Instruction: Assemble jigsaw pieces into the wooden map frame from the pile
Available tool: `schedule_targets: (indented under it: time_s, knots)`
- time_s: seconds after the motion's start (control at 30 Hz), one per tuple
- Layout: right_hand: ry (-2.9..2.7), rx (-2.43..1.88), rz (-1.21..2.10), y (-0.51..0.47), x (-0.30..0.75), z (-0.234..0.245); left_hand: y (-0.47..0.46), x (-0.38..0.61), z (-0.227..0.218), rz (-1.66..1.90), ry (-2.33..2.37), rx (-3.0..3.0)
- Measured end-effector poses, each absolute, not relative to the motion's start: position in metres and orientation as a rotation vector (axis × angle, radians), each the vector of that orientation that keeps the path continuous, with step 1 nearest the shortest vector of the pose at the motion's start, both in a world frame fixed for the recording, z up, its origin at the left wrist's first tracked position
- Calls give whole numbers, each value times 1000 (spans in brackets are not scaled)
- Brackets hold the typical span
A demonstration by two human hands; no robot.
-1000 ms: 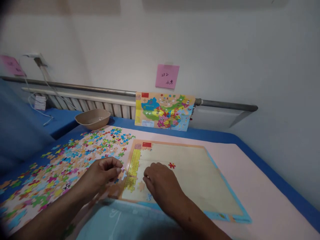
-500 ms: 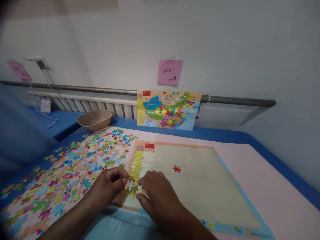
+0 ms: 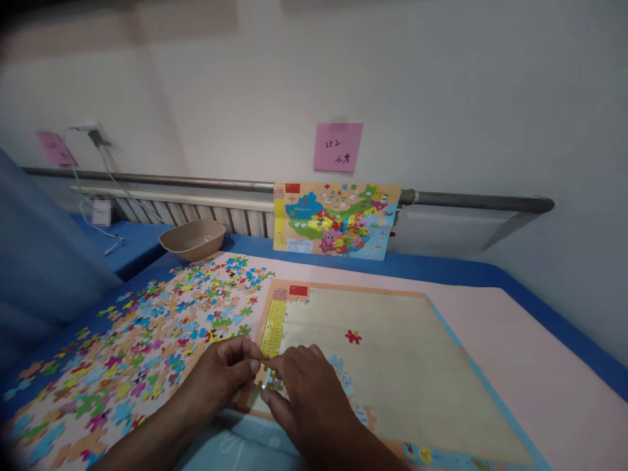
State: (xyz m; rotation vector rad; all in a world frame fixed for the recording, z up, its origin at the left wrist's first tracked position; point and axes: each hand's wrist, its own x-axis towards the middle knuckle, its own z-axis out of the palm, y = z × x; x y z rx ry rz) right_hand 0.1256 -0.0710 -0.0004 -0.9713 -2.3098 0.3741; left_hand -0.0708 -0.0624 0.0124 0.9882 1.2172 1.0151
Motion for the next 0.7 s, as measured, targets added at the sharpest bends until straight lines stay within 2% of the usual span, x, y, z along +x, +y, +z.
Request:
schedule_targets:
  time_s: [0.37, 0.53, 0.7]
  knots:
    - [-2312, -964, 326, -68, 129, 4, -54, -92, 12, 1037, 1299, 1226]
    - [-2376, -1072, 351, -68, 134, 4, -55, -103, 11, 794, 1438, 1709]
    - [-2403, -1183, 361, -71, 141, 0, -59, -104, 14, 657, 1471, 1902]
